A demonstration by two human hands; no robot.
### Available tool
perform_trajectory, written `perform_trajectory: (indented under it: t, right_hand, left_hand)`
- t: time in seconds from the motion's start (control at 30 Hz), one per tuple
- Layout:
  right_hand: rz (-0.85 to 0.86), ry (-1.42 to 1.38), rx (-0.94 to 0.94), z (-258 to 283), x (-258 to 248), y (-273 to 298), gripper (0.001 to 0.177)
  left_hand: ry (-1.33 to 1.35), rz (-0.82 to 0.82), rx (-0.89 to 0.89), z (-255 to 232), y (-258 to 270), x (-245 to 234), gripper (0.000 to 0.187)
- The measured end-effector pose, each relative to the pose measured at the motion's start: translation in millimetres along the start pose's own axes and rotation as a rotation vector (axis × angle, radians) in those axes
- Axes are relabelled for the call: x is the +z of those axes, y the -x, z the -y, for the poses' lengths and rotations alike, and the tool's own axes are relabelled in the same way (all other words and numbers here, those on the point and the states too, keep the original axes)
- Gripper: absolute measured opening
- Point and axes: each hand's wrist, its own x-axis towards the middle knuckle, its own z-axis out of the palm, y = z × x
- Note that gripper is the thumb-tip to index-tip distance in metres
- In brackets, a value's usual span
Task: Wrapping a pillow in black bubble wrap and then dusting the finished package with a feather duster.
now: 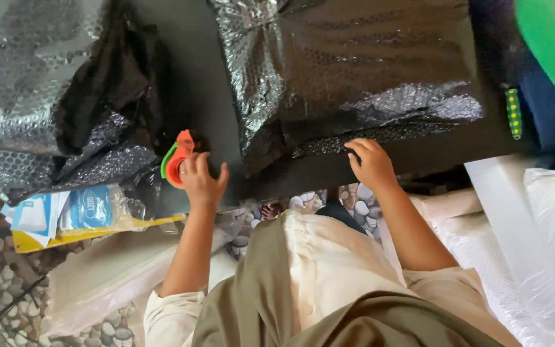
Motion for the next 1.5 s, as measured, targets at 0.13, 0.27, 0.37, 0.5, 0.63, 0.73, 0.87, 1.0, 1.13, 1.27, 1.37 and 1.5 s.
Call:
perform_trajectory:
  t: [0.13,0.27,0.37,0.5,0.63,0.73,0.87,1.0,1.13,1.27,1.37,1.5]
  right_hand:
    - [0.08,0.001,-0.039,-24,-18,-47,0.027]
    - [0.333,0.065,0.007,-34,-32,-82,0.039]
    - [0.433,0.107,0.044,-38,-42,-97,0.049]
    - [0.58,0.01,0.038,-53,-50,-108,0.078]
    - [0.7,0.073,-0.044,-90,-27,-98,0.099]
    - [0.666,0.149,-0.266,-105,-10,-86,0.087]
    - [0.359,-0.034,-0.468,-141,22,-75,0.031]
    - [-0.062,0.09,-0.648,-138,28,-75,0.011]
    - [-0.248,0.144,-0.702,-117,-4,-84,0.007]
    - [-0.288,0.168,-0.607,-116,-4,-85,0.004]
    - [-0.267,0.155,-0.58,-124,6,-87,0.012]
    - [-0.328,0.102,-0.654,-117,-12,-101,0.01]
  left_hand:
    - [0.22,0.005,0.213,-118,-50,45,0.046]
    - [0.321,0.282,0.479,-208,-68,108,0.054]
    - [0.155,0.556,0.441,-240,-73,134,0.078]
    - [-0.05,0.571,0.346,-237,-75,165,0.08]
    - [-0.067,0.642,0.277,-245,-80,163,0.075]
    - [-0.038,0.689,0.211,-248,-81,168,0.074]
    - [-0.018,0.633,0.159,-245,-73,186,0.069]
    - [0.096,0.519,0.136,-244,-76,179,0.073]
    - [0.157,0.524,0.116,-245,-84,174,0.085]
    - [0.046,0.74,0.1,-252,-90,169,0.118]
    - [-0.081,0.741,0.152,-254,-75,189,0.088]
    - [-0.125,0.67,0.122,-240,-51,235,0.036]
